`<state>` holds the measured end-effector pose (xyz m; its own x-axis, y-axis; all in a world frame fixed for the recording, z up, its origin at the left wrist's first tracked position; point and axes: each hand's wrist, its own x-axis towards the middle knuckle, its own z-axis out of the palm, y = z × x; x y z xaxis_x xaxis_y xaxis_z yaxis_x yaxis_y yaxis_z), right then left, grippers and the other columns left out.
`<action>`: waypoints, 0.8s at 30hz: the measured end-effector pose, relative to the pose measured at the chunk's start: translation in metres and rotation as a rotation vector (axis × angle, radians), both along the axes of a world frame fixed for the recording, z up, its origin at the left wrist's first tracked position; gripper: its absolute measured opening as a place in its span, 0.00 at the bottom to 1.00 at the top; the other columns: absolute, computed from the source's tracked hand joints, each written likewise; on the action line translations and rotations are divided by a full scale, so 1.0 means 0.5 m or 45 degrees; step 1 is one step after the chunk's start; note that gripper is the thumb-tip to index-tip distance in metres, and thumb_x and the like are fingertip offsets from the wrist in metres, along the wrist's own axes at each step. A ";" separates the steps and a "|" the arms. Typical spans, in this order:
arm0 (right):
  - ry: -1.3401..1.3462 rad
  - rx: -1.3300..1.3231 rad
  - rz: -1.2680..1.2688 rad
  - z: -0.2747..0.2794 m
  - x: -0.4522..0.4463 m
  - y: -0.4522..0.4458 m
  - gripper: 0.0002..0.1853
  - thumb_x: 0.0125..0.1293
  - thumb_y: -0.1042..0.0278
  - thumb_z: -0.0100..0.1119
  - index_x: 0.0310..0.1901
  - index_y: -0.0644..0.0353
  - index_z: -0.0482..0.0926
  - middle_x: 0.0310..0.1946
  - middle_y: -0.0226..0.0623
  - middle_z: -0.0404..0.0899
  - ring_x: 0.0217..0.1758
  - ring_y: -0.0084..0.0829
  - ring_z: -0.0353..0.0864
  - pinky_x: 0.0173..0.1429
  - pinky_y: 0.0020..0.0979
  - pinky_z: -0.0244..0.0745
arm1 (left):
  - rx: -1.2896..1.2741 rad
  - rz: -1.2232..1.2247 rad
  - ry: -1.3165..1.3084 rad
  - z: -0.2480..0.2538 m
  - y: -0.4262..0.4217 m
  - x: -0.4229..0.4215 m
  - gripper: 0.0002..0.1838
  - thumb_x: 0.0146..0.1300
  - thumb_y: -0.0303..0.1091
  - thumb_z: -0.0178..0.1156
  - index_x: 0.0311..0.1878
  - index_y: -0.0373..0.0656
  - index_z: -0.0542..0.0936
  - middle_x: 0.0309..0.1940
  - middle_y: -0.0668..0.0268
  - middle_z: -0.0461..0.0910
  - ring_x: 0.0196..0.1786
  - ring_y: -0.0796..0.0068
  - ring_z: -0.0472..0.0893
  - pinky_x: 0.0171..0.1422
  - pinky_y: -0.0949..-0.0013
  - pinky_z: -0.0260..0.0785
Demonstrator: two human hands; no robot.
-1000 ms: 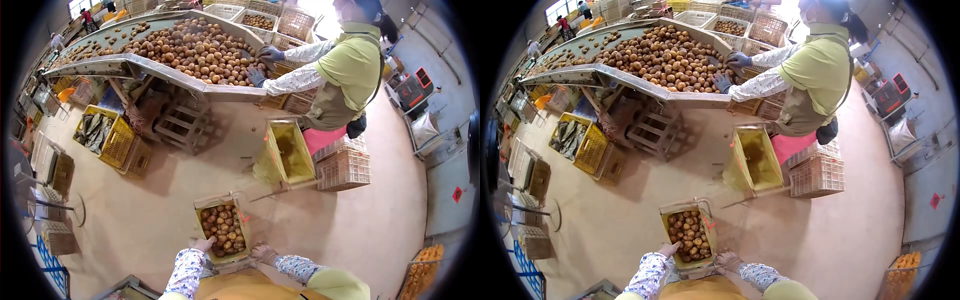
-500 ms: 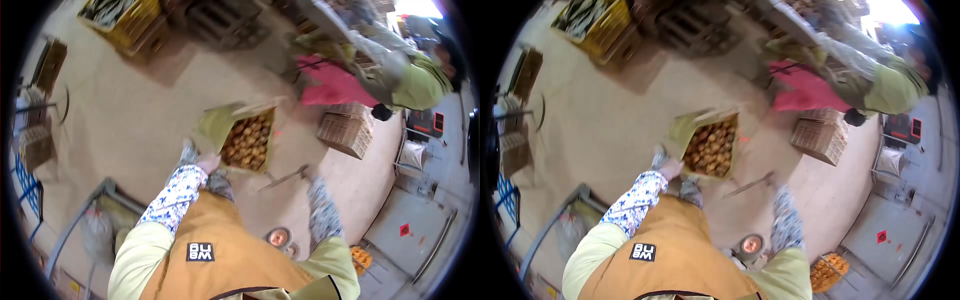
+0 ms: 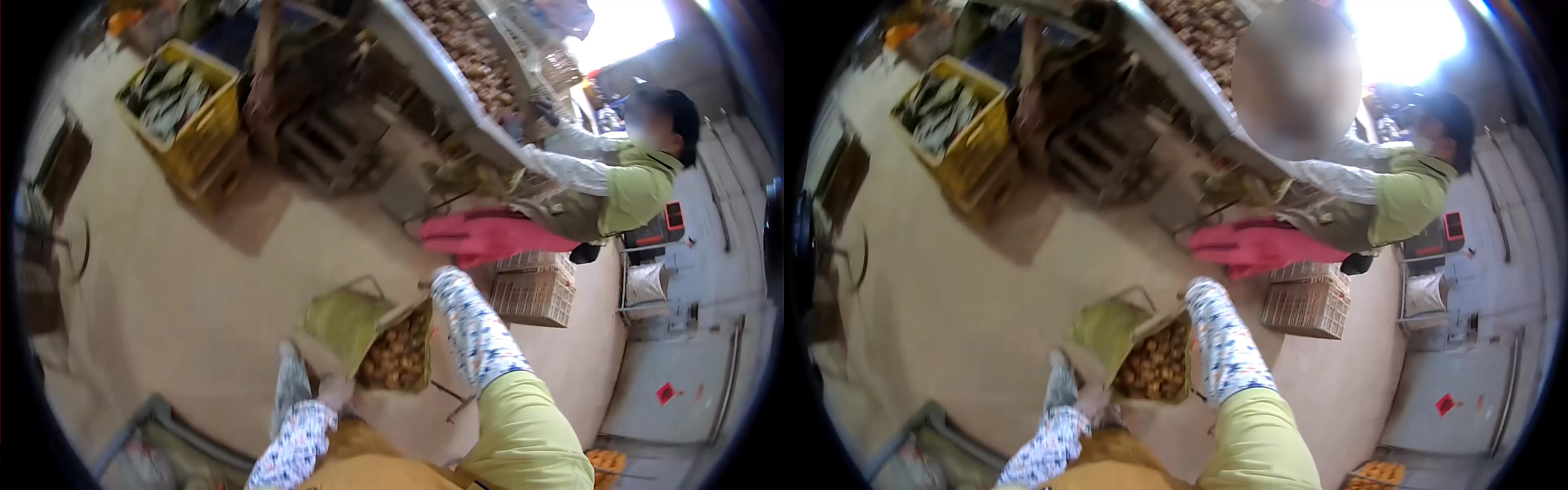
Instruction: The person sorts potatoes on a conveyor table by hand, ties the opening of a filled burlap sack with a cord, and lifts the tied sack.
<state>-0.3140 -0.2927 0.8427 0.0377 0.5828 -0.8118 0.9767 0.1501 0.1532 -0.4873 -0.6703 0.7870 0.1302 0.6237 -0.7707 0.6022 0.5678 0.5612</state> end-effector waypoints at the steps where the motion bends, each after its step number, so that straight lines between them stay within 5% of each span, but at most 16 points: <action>1: -0.166 -0.092 0.015 0.051 -0.038 -0.011 0.18 0.60 0.66 0.64 0.53 0.57 0.81 0.50 0.40 0.80 0.53 0.37 0.79 0.55 0.39 0.76 | -0.017 0.232 0.031 -0.069 -0.029 0.031 0.26 0.66 0.53 0.49 0.51 0.40 0.83 0.52 0.46 0.80 0.55 0.43 0.79 0.61 0.49 0.71; 3: -0.424 -0.251 -0.018 0.148 -0.118 -0.055 0.21 0.58 0.68 0.66 0.54 0.58 0.82 0.55 0.42 0.81 0.60 0.41 0.80 0.61 0.40 0.76 | -0.057 0.202 0.066 -0.039 -0.017 0.015 0.27 0.65 0.55 0.50 0.49 0.40 0.84 0.53 0.45 0.80 0.56 0.44 0.79 0.62 0.50 0.70; 4: -0.434 -0.267 0.000 0.112 -0.105 -0.043 0.24 0.60 0.55 0.64 0.58 0.51 0.81 0.59 0.39 0.79 0.59 0.43 0.80 0.59 0.43 0.76 | -0.127 0.178 0.079 -0.020 -0.016 0.011 0.29 0.64 0.57 0.50 0.48 0.40 0.84 0.53 0.45 0.80 0.57 0.44 0.78 0.62 0.51 0.70; 5: -0.340 -0.243 0.031 0.050 -0.060 -0.033 0.23 0.61 0.54 0.62 0.57 0.53 0.81 0.57 0.41 0.80 0.58 0.42 0.81 0.57 0.44 0.76 | -0.128 0.188 0.095 -0.021 -0.012 0.007 0.29 0.64 0.57 0.50 0.48 0.40 0.84 0.53 0.45 0.80 0.57 0.44 0.78 0.62 0.51 0.70; 8: 0.189 0.086 0.119 -0.217 0.107 0.037 0.21 0.64 0.52 0.58 0.52 0.57 0.82 0.50 0.47 0.83 0.54 0.42 0.82 0.53 0.44 0.76 | -0.176 0.229 0.052 0.041 0.029 0.008 0.28 0.64 0.56 0.50 0.49 0.39 0.84 0.50 0.44 0.81 0.57 0.45 0.79 0.63 0.52 0.68; 10: 0.579 0.619 -0.151 -0.145 0.085 -0.004 0.21 0.62 0.56 0.61 0.51 0.63 0.80 0.43 0.49 0.84 0.51 0.39 0.83 0.48 0.43 0.77 | -0.238 0.284 0.085 0.051 0.043 0.027 0.29 0.63 0.55 0.52 0.49 0.36 0.83 0.51 0.43 0.80 0.58 0.45 0.78 0.65 0.52 0.67; 12: 1.381 0.977 -0.463 -0.077 0.016 -0.008 0.30 0.61 0.59 0.63 0.62 0.65 0.71 0.45 0.48 0.83 0.50 0.43 0.82 0.51 0.43 0.77 | -0.232 0.355 0.153 0.051 0.048 0.031 0.30 0.62 0.55 0.53 0.48 0.34 0.83 0.51 0.41 0.80 0.58 0.44 0.78 0.65 0.53 0.68; 13: 1.435 0.844 -0.681 -0.046 -0.007 -0.033 0.37 0.60 0.57 0.65 0.67 0.65 0.63 0.49 0.50 0.80 0.52 0.46 0.81 0.54 0.45 0.75 | -0.166 0.360 0.180 0.051 0.046 0.034 0.29 0.62 0.55 0.52 0.48 0.35 0.84 0.50 0.42 0.81 0.57 0.45 0.79 0.64 0.53 0.69; 15: 1.344 0.779 -0.653 0.083 -0.014 -0.143 0.54 0.57 0.48 0.68 0.74 0.66 0.46 0.58 0.56 0.72 0.60 0.52 0.74 0.64 0.48 0.68 | -0.305 0.269 0.233 0.051 0.042 0.025 0.30 0.61 0.55 0.53 0.47 0.32 0.83 0.50 0.40 0.80 0.57 0.44 0.79 0.65 0.54 0.68; 17: 0.610 0.760 -0.124 0.016 0.061 -0.286 0.70 0.47 0.32 0.71 0.75 0.72 0.38 0.70 0.66 0.54 0.76 0.56 0.53 0.77 0.49 0.50 | -0.363 0.308 0.214 0.012 0.029 0.040 0.31 0.62 0.55 0.54 0.50 0.32 0.83 0.52 0.39 0.79 0.60 0.45 0.77 0.67 0.54 0.67; 18: 0.593 0.504 -0.227 0.026 0.083 -0.343 0.71 0.46 0.28 0.69 0.75 0.73 0.38 0.74 0.65 0.47 0.79 0.59 0.44 0.81 0.47 0.38 | -0.399 0.292 0.228 0.014 0.029 0.049 0.32 0.62 0.56 0.53 0.52 0.33 0.82 0.54 0.39 0.78 0.61 0.45 0.77 0.67 0.54 0.66; 19: 0.416 0.513 -0.158 0.020 0.102 -0.392 0.65 0.47 0.37 0.73 0.75 0.68 0.44 0.74 0.61 0.51 0.78 0.55 0.50 0.79 0.46 0.47 | -0.440 0.270 0.241 0.012 0.024 0.058 0.32 0.63 0.56 0.52 0.53 0.33 0.82 0.56 0.40 0.77 0.62 0.45 0.76 0.68 0.54 0.65; 21: 0.388 0.372 -0.579 -0.066 0.183 -0.428 0.55 0.47 0.50 0.77 0.69 0.68 0.54 0.69 0.60 0.62 0.72 0.53 0.63 0.72 0.42 0.64 | -0.401 0.198 0.268 -0.020 -0.016 0.068 0.31 0.64 0.57 0.51 0.48 0.34 0.83 0.49 0.44 0.81 0.57 0.47 0.79 0.64 0.55 0.68; 23: 0.406 0.172 -0.743 -0.354 0.376 -0.504 0.42 0.46 0.62 0.76 0.61 0.64 0.64 0.55 0.56 0.76 0.60 0.52 0.77 0.59 0.40 0.76 | -0.361 0.120 0.303 -0.014 -0.020 0.067 0.31 0.65 0.58 0.50 0.43 0.35 0.85 0.42 0.48 0.85 0.52 0.48 0.82 0.60 0.56 0.70; 24: 0.245 0.231 -0.794 -0.335 0.379 -0.510 0.33 0.52 0.61 0.70 0.60 0.61 0.69 0.54 0.54 0.78 0.58 0.52 0.78 0.59 0.41 0.76 | -0.319 0.103 0.326 0.025 -0.015 0.066 0.31 0.65 0.58 0.50 0.42 0.35 0.85 0.40 0.49 0.85 0.51 0.49 0.82 0.60 0.56 0.70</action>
